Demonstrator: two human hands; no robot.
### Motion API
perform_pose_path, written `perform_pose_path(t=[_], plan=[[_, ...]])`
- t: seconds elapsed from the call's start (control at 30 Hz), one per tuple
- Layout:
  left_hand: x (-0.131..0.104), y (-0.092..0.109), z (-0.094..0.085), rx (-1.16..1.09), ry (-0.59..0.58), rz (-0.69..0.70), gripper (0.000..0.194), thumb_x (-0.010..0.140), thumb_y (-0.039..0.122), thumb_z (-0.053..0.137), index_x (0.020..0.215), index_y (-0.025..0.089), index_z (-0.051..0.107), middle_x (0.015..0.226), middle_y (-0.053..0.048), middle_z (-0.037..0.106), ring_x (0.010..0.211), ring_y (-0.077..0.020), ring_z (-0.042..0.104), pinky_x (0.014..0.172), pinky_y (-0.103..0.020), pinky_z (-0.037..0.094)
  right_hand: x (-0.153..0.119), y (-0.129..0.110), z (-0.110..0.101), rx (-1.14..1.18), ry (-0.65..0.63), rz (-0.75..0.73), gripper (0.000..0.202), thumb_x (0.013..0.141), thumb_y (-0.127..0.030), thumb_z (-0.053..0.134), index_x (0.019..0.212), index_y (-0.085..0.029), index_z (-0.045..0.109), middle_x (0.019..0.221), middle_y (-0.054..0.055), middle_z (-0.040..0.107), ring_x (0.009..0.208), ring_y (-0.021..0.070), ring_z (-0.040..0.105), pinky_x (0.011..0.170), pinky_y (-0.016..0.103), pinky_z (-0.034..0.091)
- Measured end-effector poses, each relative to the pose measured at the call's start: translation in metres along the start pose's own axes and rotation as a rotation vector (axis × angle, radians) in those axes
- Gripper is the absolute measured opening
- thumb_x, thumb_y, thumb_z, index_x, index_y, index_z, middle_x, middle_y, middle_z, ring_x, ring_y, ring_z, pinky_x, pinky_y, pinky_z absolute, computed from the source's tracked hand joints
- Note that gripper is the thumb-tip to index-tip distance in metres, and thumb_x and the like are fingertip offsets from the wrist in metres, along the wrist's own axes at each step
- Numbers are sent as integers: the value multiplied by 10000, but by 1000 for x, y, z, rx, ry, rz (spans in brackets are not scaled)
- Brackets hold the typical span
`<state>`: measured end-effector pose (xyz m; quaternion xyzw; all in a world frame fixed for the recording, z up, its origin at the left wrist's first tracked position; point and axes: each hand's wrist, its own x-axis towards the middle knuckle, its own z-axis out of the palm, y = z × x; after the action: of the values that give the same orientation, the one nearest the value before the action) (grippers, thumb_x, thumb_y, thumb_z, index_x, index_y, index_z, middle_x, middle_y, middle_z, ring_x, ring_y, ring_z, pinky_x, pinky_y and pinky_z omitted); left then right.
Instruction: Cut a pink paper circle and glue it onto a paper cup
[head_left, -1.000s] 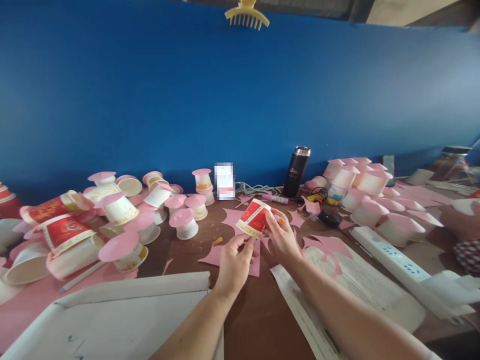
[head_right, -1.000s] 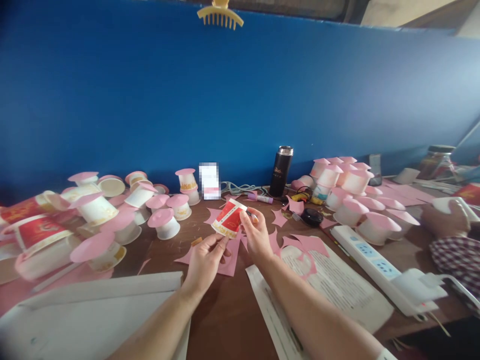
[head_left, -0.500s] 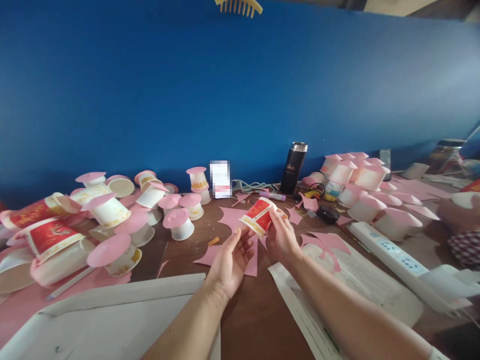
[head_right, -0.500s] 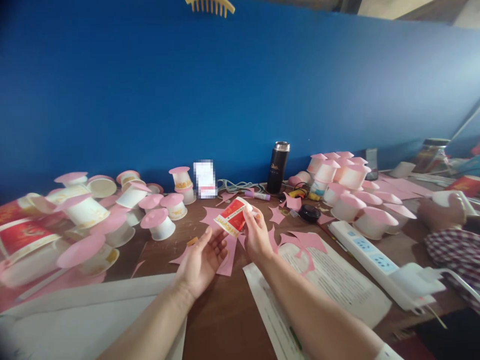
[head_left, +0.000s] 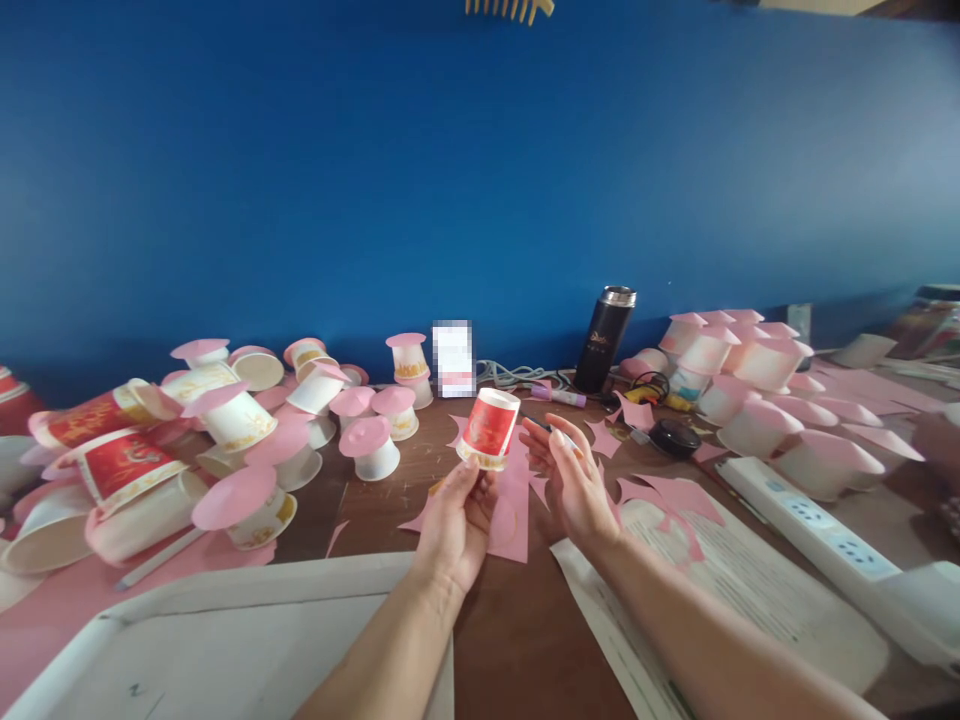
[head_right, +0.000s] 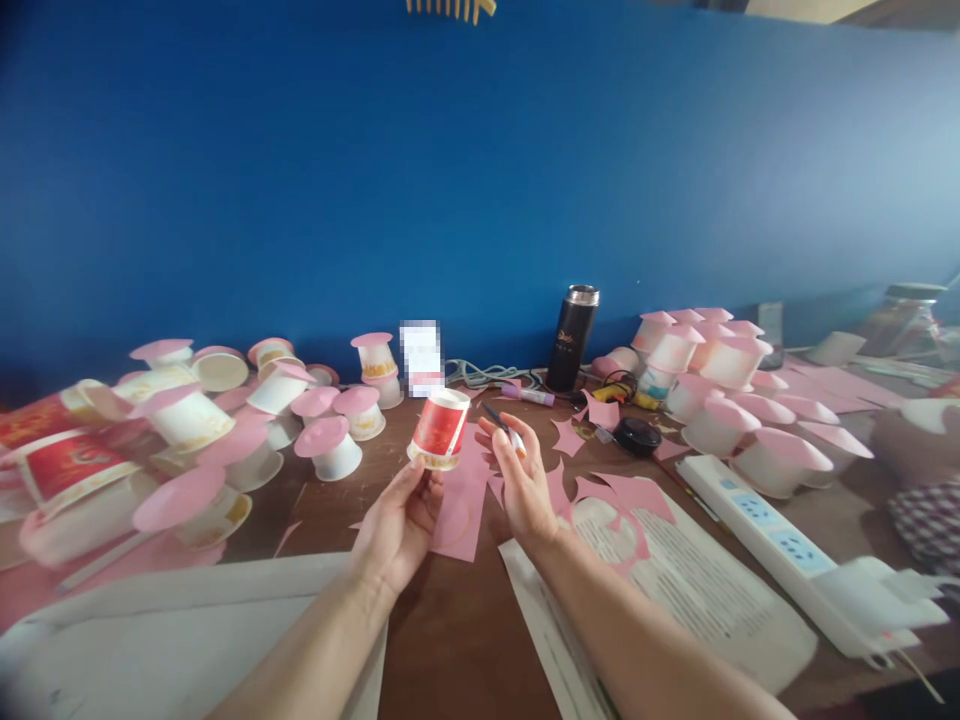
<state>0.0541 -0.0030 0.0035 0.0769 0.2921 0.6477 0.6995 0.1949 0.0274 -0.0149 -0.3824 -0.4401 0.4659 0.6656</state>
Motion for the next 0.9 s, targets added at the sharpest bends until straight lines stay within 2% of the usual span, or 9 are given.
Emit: perform_pose_path(t=[0.13,0.3,0.4,0.5,0.73,0.9], plan=[[7,-3,-5,-14,-26,48,64,765,107,697,823,86,678,801,-65,681,729,-108,660,683,-196,572,0,3,-3,-41,-11,27,436,870,-498,572,1227,-270,471,1215,101,656,1019,224,654,803,346,502],[17,6,-10,27,-36,149,175,704,155,766,849,101,683,854,-73,690,794,-119,660,770,-227,554,-3,4,-5,-194,-49,-55,385,901,-458,542,1226,-263,471,1187,109,661,953,203,664,745,322,522],[21,22,-12,91,-23,265,211,700,220,780,850,119,671,801,-34,660,733,-87,625,703,-197,528,-2,6,-6,-257,-24,-121,354,928,-456,491,1215,-249,482,1110,113,683,851,189,672,652,303,527],[23,35,-14,159,-1,318,244,704,276,776,859,137,650,745,0,612,660,-72,576,607,-179,485,0,8,-9,-282,-23,-149,351,938,-440,477,1234,-251,481,1050,102,694,763,170,666,603,290,523],[24,43,-11,100,-78,267,210,691,220,766,802,149,602,705,26,560,611,-61,528,532,-180,427,-4,5,-10,-348,-93,-142,326,955,-396,459,1251,-262,488,899,46,691,586,110,588,551,256,484],[26,47,-12,106,-16,269,231,660,211,779,789,147,597,665,35,560,572,-51,529,516,-165,423,-5,4,-12,-477,-129,-160,382,932,-412,491,1270,-238,529,740,7,628,526,102,509,506,241,455]])
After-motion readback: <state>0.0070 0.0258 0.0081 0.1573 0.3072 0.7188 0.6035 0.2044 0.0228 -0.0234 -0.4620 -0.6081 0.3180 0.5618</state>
